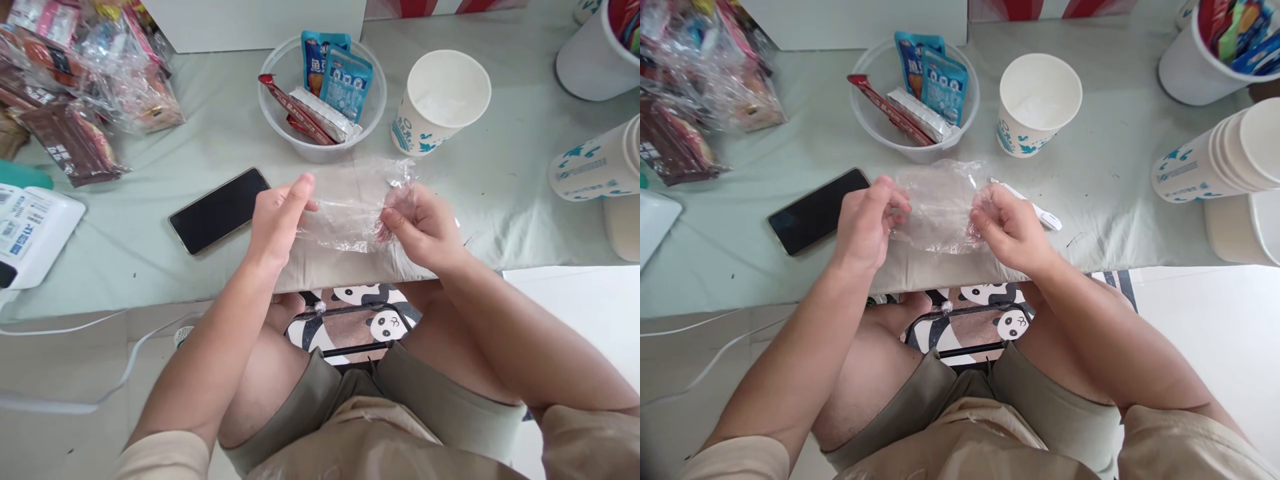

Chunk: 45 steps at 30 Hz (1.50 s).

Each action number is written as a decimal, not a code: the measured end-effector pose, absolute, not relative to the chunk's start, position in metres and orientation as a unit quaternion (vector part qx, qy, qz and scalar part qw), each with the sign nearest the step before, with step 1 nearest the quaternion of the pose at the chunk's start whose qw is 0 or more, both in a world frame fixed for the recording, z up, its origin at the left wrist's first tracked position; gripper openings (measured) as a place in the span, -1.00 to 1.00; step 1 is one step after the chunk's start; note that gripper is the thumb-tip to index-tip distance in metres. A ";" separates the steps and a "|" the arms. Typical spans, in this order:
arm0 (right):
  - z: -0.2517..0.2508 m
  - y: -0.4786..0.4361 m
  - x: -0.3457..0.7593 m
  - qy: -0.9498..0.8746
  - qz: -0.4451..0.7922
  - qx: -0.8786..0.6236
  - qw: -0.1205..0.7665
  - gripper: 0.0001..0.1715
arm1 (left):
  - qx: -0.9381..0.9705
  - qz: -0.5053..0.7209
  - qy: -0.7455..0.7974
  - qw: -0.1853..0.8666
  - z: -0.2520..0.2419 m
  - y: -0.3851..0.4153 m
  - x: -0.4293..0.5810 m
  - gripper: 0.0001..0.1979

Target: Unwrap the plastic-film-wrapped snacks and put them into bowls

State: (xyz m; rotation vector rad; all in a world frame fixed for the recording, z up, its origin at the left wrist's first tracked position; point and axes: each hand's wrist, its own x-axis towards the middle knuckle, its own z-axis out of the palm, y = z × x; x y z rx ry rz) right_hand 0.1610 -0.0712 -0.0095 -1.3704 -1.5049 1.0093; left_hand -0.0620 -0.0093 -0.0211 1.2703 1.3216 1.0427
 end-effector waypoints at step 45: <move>-0.008 -0.065 0.166 -0.557 0.463 -0.561 0.401 -0.63 | 0.486 0.442 0.472 0.588 -0.015 0.006 -0.070 -0.68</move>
